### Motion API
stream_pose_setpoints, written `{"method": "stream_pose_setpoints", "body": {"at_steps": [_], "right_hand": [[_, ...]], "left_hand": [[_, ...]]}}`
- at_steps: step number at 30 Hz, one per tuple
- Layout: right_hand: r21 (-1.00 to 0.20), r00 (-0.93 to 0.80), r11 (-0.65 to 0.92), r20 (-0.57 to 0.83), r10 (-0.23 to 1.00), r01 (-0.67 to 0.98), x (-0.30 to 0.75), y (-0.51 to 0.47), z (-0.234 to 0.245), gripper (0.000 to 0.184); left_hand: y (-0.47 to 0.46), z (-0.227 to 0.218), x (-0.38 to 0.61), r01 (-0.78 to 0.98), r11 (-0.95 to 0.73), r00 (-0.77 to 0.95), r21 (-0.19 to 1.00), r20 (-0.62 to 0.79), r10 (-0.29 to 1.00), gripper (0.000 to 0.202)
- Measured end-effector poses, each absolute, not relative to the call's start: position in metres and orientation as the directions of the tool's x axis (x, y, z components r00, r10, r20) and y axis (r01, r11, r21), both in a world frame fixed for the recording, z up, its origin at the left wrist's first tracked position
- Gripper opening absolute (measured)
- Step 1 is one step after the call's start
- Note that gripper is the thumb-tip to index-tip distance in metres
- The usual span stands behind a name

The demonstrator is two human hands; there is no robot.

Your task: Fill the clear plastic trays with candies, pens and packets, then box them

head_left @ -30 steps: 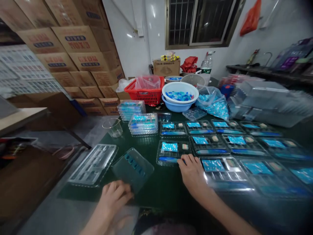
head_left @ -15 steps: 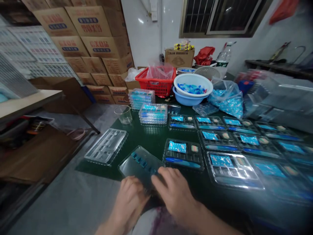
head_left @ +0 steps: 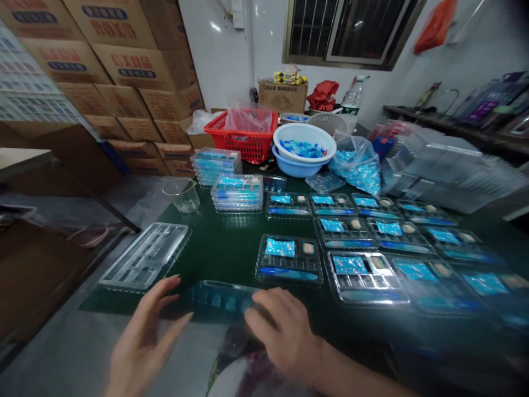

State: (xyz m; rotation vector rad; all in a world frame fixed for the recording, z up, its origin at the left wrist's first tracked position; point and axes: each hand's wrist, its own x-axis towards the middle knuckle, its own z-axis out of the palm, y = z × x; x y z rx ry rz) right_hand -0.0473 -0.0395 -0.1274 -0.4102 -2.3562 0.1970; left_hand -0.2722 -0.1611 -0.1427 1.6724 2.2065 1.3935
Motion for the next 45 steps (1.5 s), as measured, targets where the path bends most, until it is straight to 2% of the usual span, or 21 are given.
{"method": "stream_pose_setpoints", "body": {"at_steps": [2, 4, 8, 12, 14, 16, 18, 20, 23, 26, 28, 30, 32, 33, 37, 39, 42, 45], "right_hand": [[-0.337, -0.65, 0.914, 0.646, 0.4, 0.228, -0.035, -0.036, -0.115, 0.023], [-0.46, -0.613, 0.859, 0.619, 0.492, 0.225, -0.022, -0.028, -0.101, 0.022], [-0.716, -0.504, 0.651, 0.478, 0.719, 0.25, 0.004, 0.005, -0.082, 0.02], [-0.853, -0.376, 0.394, 0.261, 0.889, 0.341, 0.019, 0.044, -0.09, 0.03], [-0.851, -0.386, 0.333, 0.171, 0.906, 0.406, 0.023, 0.058, -0.102, 0.036], [-0.792, -0.403, 0.33, 0.117, 0.908, 0.514, 0.024, 0.064, -0.113, 0.039], [-0.67, -0.397, 0.356, 0.098, 0.912, 0.652, 0.024, 0.064, -0.12, 0.039], [-0.504, -0.381, 0.399, 0.145, 0.913, 0.766, 0.023, 0.06, -0.122, 0.037], [-0.307, -0.385, 0.45, 0.252, 0.888, 0.838, 0.02, 0.055, -0.123, 0.034], [-0.245, -0.408, 0.476, 0.28, 0.869, 0.845, 0.015, 0.054, -0.123, 0.03], [-0.246, -0.424, 0.49, 0.275, 0.863, 0.836, 0.013, 0.055, -0.123, 0.028], [-0.26, -0.443, 0.509, 0.273, 0.854, 0.821, 0.012, 0.054, -0.124, 0.027], [-0.274, -0.465, 0.538, 0.289, 0.837, 0.797, 0.015, 0.053, -0.128, 0.027], [-0.28, -0.477, 0.557, 0.305, 0.824, 0.782, 0.018, 0.053, -0.131, 0.027], [-0.308, -0.506, 0.644, 0.422, 0.752, 0.7, 0.031, 0.059, -0.145, 0.025], [-0.365, -0.51, 0.66, 0.43, 0.745, 0.657, 0.032, 0.065, -0.148, 0.024], [-0.514, -0.524, 0.631, 0.357, 0.774, 0.581, 0.023, 0.076, -0.143, 0.024], [-0.687, -0.563, 0.575, 0.285, 0.776, 0.445, -0.002, 0.083, -0.131, 0.025]], "left_hand": [[-0.148, -0.137, -0.264, 0.589, 0.014, -0.483, 0.808, 0.338, 0.808, 0.049], [-0.127, -0.126, -0.253, 0.499, 0.011, -0.493, 0.867, 0.273, 0.826, 0.047], [-0.064, -0.094, -0.226, 0.402, -0.058, -0.451, 0.914, 0.254, 0.856, 0.049], [-0.005, -0.083, -0.209, 0.497, 0.033, -0.279, 0.867, 0.124, 0.952, 0.049], [0.013, -0.088, -0.209, 0.59, 0.073, -0.208, 0.804, 0.063, 0.976, 0.05], [0.023, -0.095, -0.213, 0.66, 0.086, -0.177, 0.746, 0.044, 0.983, 0.049], [0.025, -0.102, -0.216, 0.72, 0.103, -0.178, 0.686, 0.039, 0.983, 0.05], [0.024, -0.106, -0.218, 0.781, 0.128, -0.201, 0.611, 0.052, 0.978, 0.053], [0.02, -0.106, -0.213, 0.899, 0.085, -0.186, 0.429, 0.198, 0.962, 0.059], [0.019, -0.099, -0.2, 0.958, -0.14, 0.05, 0.25, 0.335, 0.941, 0.065], [0.021, -0.094, -0.189, 0.924, -0.311, 0.251, 0.223, 0.263, 0.932, 0.085], [0.026, -0.091, -0.181, 0.88, -0.413, 0.403, 0.235, 0.092, 0.911, 0.108], [0.032, -0.092, -0.177, 0.862, -0.446, 0.468, 0.242, -0.036, 0.883, 0.116], [0.035, -0.093, -0.177, 0.862, -0.446, 0.47, 0.241, -0.051, 0.881, 0.114], [0.031, -0.096, -0.19, 0.888, -0.397, 0.402, 0.232, 0.029, 0.915, 0.101], [0.02, -0.092, -0.2, 0.897, -0.366, 0.365, 0.247, 0.052, 0.93, 0.098], [0.002, -0.07, -0.224, 0.9, -0.33, 0.314, 0.284, 0.102, 0.944, 0.097], [0.004, -0.029, -0.256, 0.93, -0.274, 0.226, 0.246, 0.205, 0.952, 0.096]]}}
